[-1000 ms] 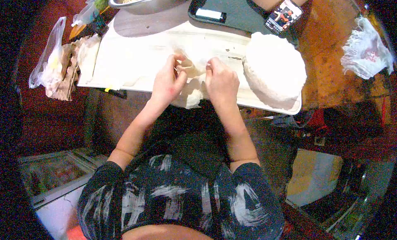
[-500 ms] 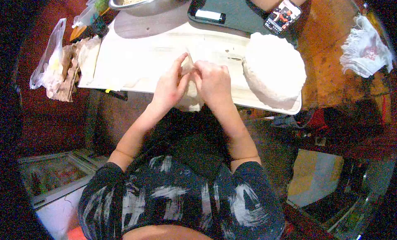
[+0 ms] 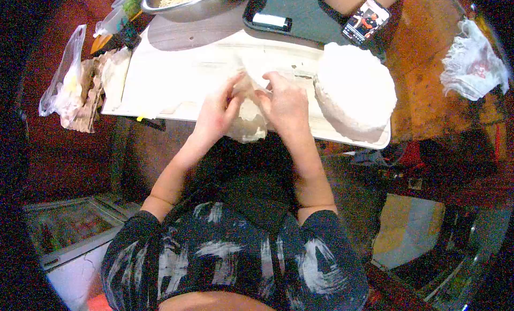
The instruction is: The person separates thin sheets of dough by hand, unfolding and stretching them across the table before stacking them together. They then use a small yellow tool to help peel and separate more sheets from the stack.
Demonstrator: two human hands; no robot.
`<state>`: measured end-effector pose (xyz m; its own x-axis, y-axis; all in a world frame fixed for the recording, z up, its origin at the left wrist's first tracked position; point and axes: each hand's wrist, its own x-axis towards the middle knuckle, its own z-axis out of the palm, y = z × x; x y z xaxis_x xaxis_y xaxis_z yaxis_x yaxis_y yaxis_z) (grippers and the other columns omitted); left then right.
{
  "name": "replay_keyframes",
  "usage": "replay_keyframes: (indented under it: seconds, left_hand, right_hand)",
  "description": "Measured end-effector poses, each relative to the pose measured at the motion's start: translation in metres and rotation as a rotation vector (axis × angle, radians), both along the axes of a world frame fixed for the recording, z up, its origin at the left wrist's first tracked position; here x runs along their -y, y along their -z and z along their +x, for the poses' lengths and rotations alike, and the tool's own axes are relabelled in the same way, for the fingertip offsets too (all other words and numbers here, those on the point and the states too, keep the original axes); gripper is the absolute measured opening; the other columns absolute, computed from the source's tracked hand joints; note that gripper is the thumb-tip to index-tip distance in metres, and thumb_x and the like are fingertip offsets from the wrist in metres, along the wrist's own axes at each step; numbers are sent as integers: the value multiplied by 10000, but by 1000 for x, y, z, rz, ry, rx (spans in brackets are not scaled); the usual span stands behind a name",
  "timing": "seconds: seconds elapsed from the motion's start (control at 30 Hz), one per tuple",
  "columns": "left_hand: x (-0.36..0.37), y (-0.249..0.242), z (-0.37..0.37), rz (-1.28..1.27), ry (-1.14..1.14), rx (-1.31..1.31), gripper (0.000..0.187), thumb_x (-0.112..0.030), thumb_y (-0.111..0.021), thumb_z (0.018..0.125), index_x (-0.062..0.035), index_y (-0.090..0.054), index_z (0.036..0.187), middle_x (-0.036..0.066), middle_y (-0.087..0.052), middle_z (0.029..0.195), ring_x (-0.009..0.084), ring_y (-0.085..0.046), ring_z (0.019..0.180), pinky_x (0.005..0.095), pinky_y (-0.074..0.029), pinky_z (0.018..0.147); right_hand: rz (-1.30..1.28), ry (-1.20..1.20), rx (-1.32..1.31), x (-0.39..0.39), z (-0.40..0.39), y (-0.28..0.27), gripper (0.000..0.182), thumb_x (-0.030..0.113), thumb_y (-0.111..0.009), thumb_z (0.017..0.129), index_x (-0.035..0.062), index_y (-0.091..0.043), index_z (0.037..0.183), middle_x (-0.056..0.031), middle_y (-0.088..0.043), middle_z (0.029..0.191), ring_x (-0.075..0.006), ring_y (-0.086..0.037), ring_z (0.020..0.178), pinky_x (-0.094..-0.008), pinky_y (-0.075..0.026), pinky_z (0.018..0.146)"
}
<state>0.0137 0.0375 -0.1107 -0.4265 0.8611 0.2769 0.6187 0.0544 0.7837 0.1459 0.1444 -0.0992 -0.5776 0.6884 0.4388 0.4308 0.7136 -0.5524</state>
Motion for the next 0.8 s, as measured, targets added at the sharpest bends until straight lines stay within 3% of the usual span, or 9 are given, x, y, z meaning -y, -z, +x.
replay_keyframes:
  seconds: [0.1, 0.17, 0.4, 0.47, 0.57, 0.8]
  left_hand:
    - [2, 4, 2, 41, 72, 55, 428, -25, -527, 846, -18, -515, 1274, 256, -624, 1087, 401, -631, 961, 443, -507, 840]
    - [4, -2, 5, -28, 58, -63, 419, -12, -512, 882, -37, -506, 1300, 191, -678, 954, 223, -677, 885, 315, -521, 755]
    - [-1, 5, -5, 57, -39, 43, 326, -21, -526, 880, -10, -520, 1206, 211, -678, 989, 276, -681, 923, 353, -523, 779]
    - [0, 1, -8, 32, -10, 16, 313, -2, -500, 866, -18, -513, 1179, 243, -633, 1075, 389, -626, 1004, 439, -509, 846]
    - [-3, 12, -12, 153, -5, -4, 358, 15, -494, 857, -18, -511, 1213, 197, -672, 1082, 307, -653, 1046, 365, -514, 853]
    - [-3, 16, -17, 143, -9, 35, 395, 33, -483, 842, -25, -526, 1231, 190, -665, 1125, 289, -661, 1032, 351, -515, 848]
  right_hand:
    - [19, -35, -17, 4, -7, -2, 162, 174, -648, 815, 91, -656, 953, -125, -687, 859, -315, -660, 823, -444, -466, 732]
    - [50, -22, -21, 4, -11, -2, 163, 174, -650, 812, 93, -658, 953, -116, -689, 857, -306, -658, 828, -432, -456, 747]
    - [19, -97, -27, 6, -13, 0, 95, 166, -630, 829, 106, -671, 891, -91, -689, 842, -271, -647, 829, -406, -416, 785]
    - [19, -54, -52, 2, -11, 1, 84, 160, -624, 833, 110, -671, 881, -92, -689, 840, -269, -647, 831, -406, -416, 785]
    - [20, -6, -40, -3, -6, -2, 73, 149, -613, 841, 109, -666, 872, -91, -689, 834, -281, -647, 825, -412, -423, 778]
    - [22, 117, -11, -7, -2, 1, 107, 145, -614, 838, 104, -658, 926, -93, -688, 839, -302, -648, 824, -429, -442, 775]
